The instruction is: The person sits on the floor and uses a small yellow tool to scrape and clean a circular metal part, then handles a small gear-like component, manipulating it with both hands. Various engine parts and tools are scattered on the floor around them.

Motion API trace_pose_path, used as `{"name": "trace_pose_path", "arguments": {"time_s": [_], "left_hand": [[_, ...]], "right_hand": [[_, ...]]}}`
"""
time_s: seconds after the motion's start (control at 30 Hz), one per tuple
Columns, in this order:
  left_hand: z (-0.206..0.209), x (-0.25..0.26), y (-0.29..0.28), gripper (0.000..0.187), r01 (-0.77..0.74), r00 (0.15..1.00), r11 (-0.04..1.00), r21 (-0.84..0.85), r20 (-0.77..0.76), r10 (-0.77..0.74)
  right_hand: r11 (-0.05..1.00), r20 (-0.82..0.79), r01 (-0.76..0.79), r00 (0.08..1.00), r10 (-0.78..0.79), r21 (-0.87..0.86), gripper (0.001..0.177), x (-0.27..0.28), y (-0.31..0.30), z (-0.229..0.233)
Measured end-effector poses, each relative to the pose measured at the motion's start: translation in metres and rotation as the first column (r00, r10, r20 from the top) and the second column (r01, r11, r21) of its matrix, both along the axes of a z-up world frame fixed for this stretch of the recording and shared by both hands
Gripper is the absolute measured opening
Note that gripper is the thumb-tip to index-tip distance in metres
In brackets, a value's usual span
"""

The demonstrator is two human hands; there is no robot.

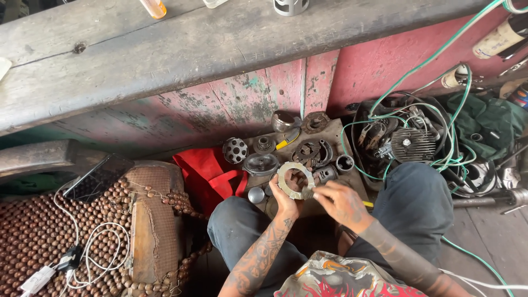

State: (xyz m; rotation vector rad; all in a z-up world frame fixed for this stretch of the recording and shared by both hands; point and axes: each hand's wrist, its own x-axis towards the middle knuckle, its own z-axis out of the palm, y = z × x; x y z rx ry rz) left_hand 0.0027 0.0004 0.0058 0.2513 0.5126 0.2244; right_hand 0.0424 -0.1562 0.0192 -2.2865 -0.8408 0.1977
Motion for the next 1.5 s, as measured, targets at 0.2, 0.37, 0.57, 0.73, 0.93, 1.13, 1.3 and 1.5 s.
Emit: {"name": "trace_pose_path", "arguments": {"time_s": [0.2,0.37,0.57,0.73,0.93,1.13,1.3,1.5], "left_hand": [[0.020,-0.003,-0.004,0.054,-0.003,1.000,1.000,-0.021,-0.026,0.002],[0.019,-0.004,0.000,0.054,-0.012,1.000,1.000,0.007,-0.011,0.012],[0.034,-0.006,0.000,0.054,0.041,0.992,0.999,-0.015,-0.123,-0.042],[0.010,0.001,0.003,0.049,-0.004,0.994,0.997,-0.080,-0.108,-0.005],[0.024,-0.006,-0.001,0.053,0.016,0.992,0.999,-0.038,-0.124,-0.020],[0.007,-0.006,0.005,0.056,0.025,0.993,1.000,-0.019,-0.111,-0.027],[0.002,-0.005,0.002,0.067,0.014,0.997,0.997,0.074,-0.074,-0.008],[-0.010,-0.005,0.004,0.065,0.023,0.996,0.999,0.030,-0.086,-0.021]], "right_hand": [[0.998,-0.043,-0.037,0.998,0.039,0.045,0.013,0.010,-0.004,-0.001],[0.995,-0.144,-0.016,0.989,0.031,0.101,0.014,0.004,-0.006,0.008],[1.000,-0.002,0.024,1.000,-0.024,0.002,0.013,0.001,-0.005,0.003],[0.997,-0.044,0.051,0.998,-0.053,-0.061,0.015,0.020,-0.008,-0.008],[1.000,-0.054,0.003,0.999,-0.003,0.001,0.014,0.005,-0.004,0.004],[0.992,-0.093,-0.122,0.988,0.125,0.038,0.030,-0.007,-0.001,0.016],[0.992,-0.096,-0.052,0.995,0.041,-0.111,0.040,0.008,-0.003,0.011],[0.993,-0.171,-0.112,0.978,0.115,0.031,0.034,-0.001,-0.006,0.011]]}}
